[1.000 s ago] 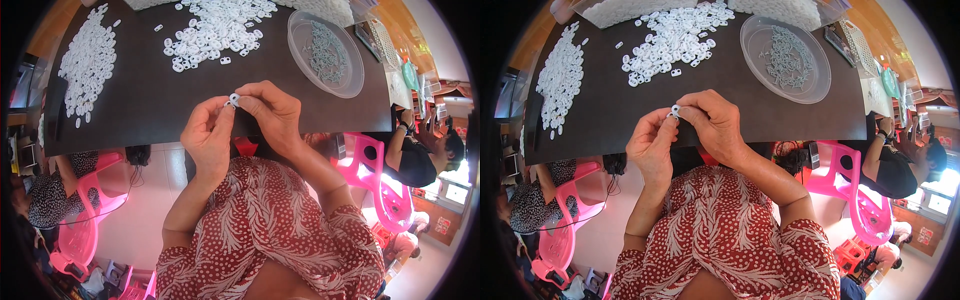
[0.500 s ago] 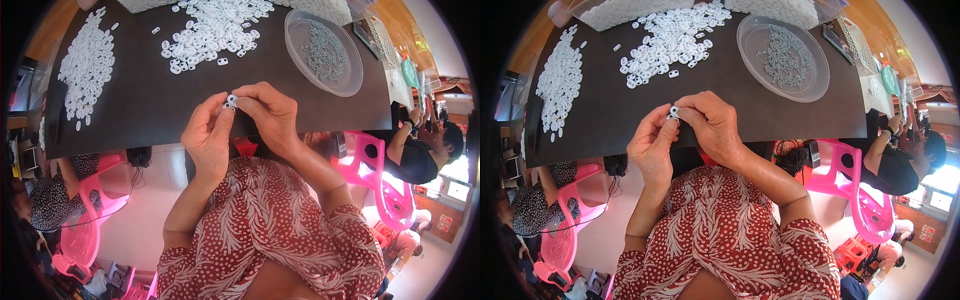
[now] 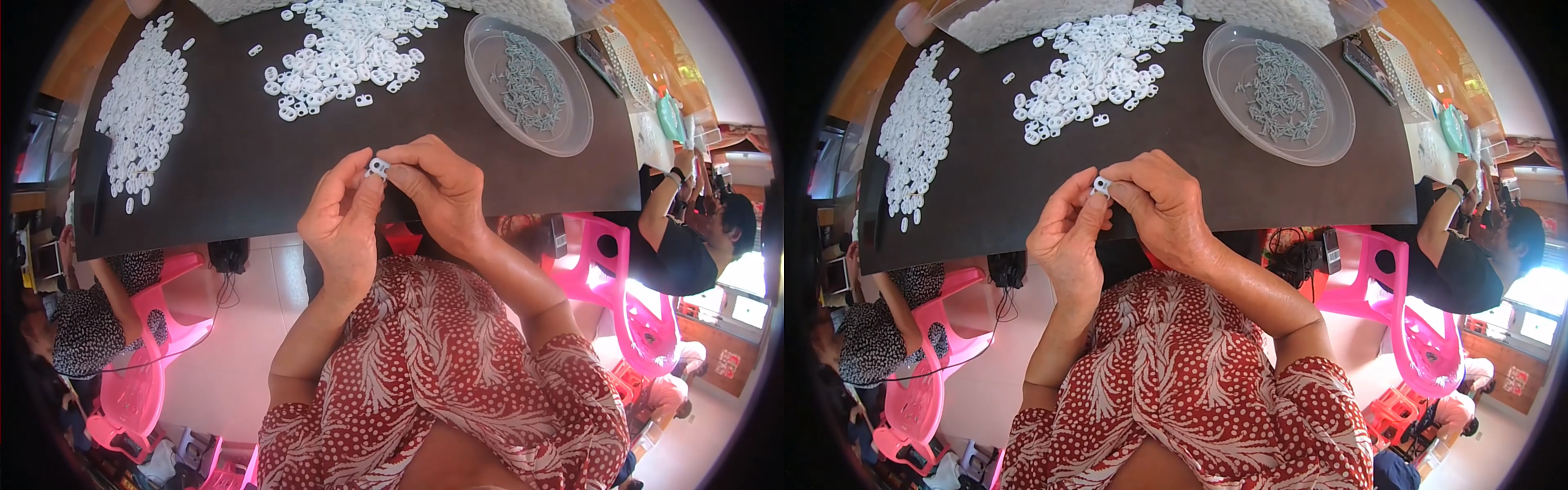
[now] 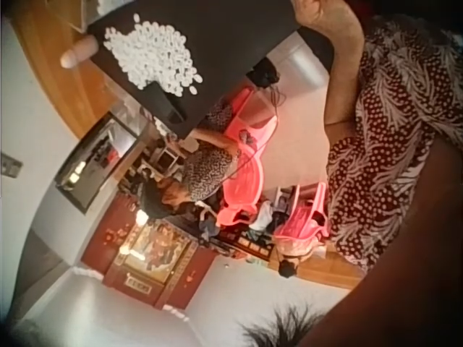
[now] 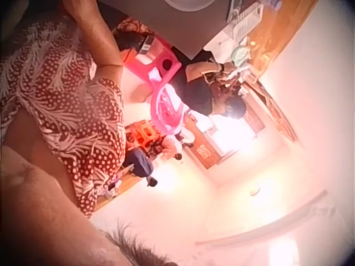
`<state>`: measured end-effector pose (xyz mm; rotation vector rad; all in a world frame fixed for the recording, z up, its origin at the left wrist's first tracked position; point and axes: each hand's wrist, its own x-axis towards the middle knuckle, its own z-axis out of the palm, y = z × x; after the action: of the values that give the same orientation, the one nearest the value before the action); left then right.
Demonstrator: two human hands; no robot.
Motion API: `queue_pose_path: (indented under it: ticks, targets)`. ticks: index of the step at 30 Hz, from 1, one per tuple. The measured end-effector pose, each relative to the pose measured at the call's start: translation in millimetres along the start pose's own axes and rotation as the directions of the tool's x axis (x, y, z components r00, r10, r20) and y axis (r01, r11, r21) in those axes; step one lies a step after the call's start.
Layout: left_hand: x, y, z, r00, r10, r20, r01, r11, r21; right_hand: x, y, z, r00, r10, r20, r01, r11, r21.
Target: Assembling small white plastic components by inserting one piece into another.
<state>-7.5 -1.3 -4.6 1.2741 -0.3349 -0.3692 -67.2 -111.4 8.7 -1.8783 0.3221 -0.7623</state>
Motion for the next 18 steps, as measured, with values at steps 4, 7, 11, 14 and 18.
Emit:
queue_pose_path:
  ticks: [4,7,11,14,18]
  targets:
    - [2.2,4.0,-1.0,0.999,-0.050,0.018,0.051,0.996,-0.075,-4.4,-4.2,0.2,0.998,0.057,0.034,-0.058,0.998,0.026]
    - [2.6,6.0,-2.0,0.993,-0.114,0.036,0.118,0.980,-0.158,-4.7,-6.5,0.3,0.998,0.033,0.052,-0.036,0.998,0.052]
    - [2.4,8.6,-0.1,0.991,-0.120,0.058,0.130,0.963,-0.237,-3.9,-3.2,0.8,0.997,-0.070,0.044,0.070,0.997,-0.010]
    - [2.0,9.3,1.2,0.992,-0.101,0.071,0.116,0.959,-0.257,-5.2,1.1,0.5,0.989,-0.146,0.016,0.147,0.988,-0.058]
    - [2.1,9.7,-0.2,0.991,-0.082,0.102,0.106,0.960,-0.260,-6.0,1.3,0.2,0.989,-0.150,0.005,0.150,0.987,-0.062]
